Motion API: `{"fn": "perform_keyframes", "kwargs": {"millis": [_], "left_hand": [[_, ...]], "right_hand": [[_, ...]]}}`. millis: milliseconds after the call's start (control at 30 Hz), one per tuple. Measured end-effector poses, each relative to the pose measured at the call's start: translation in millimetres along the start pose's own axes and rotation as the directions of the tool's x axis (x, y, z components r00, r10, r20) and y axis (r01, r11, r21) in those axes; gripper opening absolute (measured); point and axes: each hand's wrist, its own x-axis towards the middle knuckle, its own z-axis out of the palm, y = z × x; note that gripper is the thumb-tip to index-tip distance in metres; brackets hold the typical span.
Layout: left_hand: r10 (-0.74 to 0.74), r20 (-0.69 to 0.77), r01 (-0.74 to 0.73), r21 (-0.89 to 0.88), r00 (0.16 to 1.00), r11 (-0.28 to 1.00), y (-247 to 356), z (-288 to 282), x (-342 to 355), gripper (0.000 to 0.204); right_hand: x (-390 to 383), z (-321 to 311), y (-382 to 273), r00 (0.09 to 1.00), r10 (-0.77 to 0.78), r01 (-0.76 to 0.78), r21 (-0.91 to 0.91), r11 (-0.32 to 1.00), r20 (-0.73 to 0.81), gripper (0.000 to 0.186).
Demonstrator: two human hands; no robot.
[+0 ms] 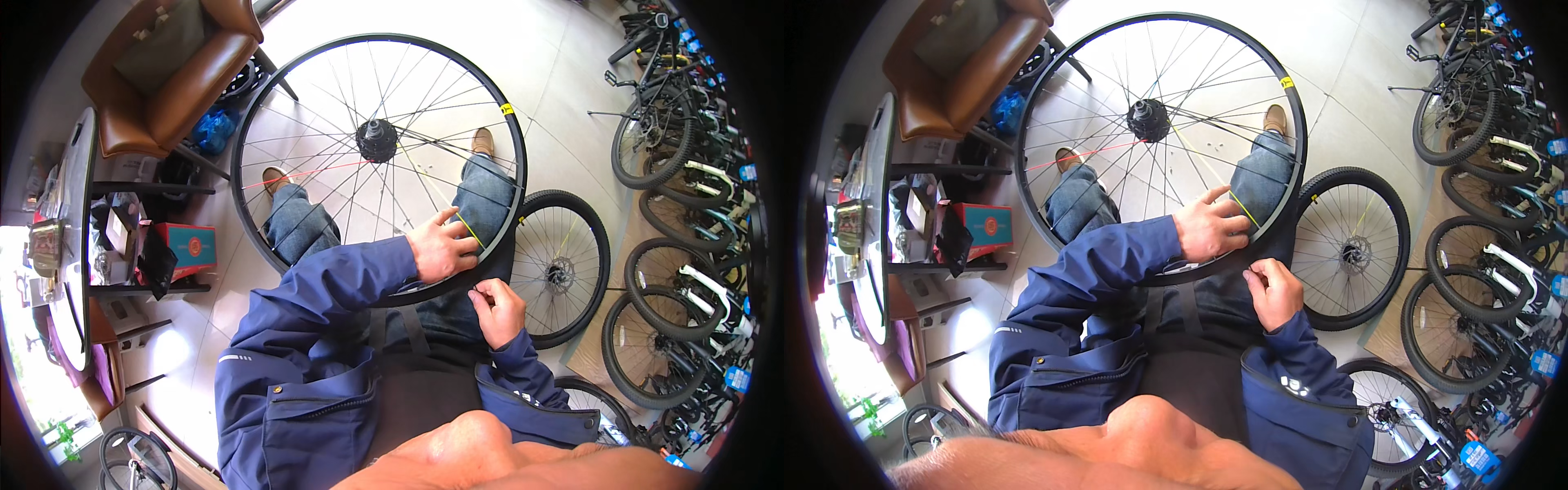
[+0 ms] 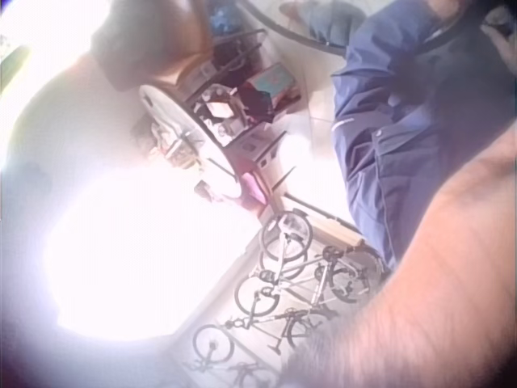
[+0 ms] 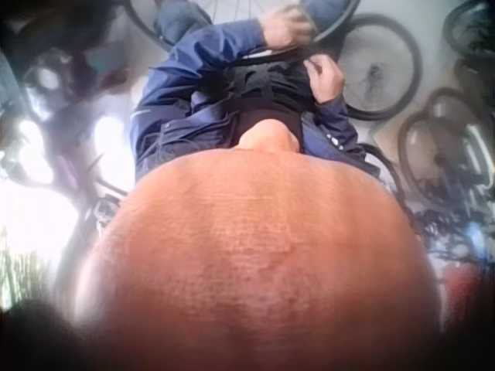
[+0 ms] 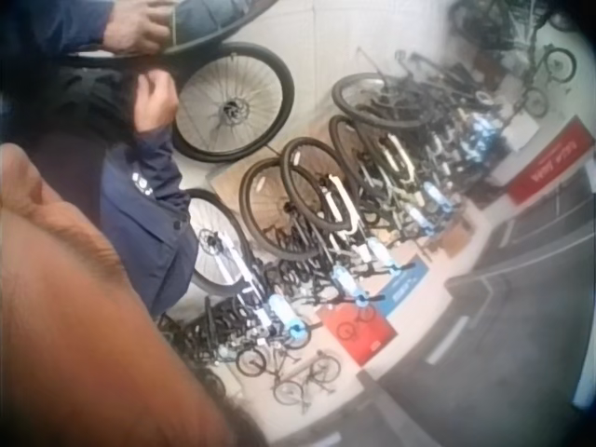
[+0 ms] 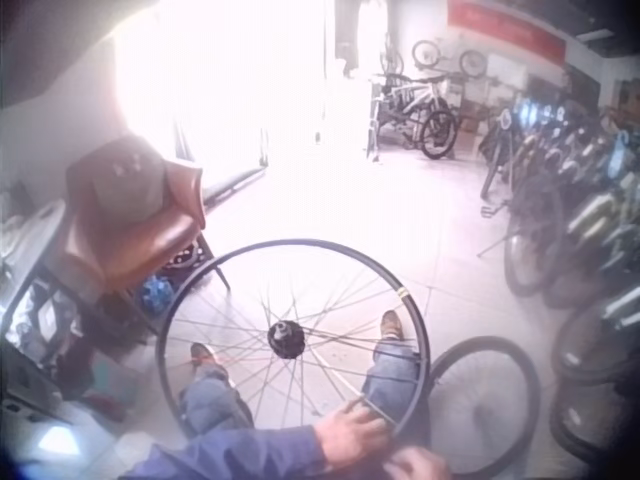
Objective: The person laces a bicycle wheel by threading spokes through the rim and hub, then adjusts spoke tension by hand. The person repeats this process on a second wheel, rotating each wheel to access different spoke positions.
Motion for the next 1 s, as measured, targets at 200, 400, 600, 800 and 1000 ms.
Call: {"fn": "perform_keyframes", "kwargs": {"millis": [200,400,600,800,1000], "left_hand": [[0.018,-0.059,-0.018,-0.001,0.998,1.000,-3.5,-3.5,-5.4,0.025],[0.039,-0.034,-0.040,-0.017,0.999,0.999,-5.4,-2.7,-0.4,0.028],[0.019,-0.023,-0.018,0.018,1.000,1.000,-0.3,-4.6,0.7,0.029],[-0.009,-0.044,0.007,-0.046,0.999,0.999,-2.4,-3.7,1.3,0.024],[-0.015,0.003,0.015,-0.022,1.000,1.000,-1.6,-7.2,0.4,0.022]], "right_hand": [[-1.1,3.1,0.6,0.995,0.054,-0.057,0.039,0.998,0.080,0.011],[0.7,0.4,1.5,0.996,0.063,-0.067,0.070,0.995,0.063,0.012],[-0.1,2.8,3.8,0.997,0.048,-0.049,0.020,0.999,0.066,0.012],[1.5,-0.3,2.2,0.990,0.082,-0.088,0.046,0.995,0.110,0.010],[1.4,6.3,4.3,0.995,0.078,-0.082,0.067,0.994,0.061,0.014]]}}
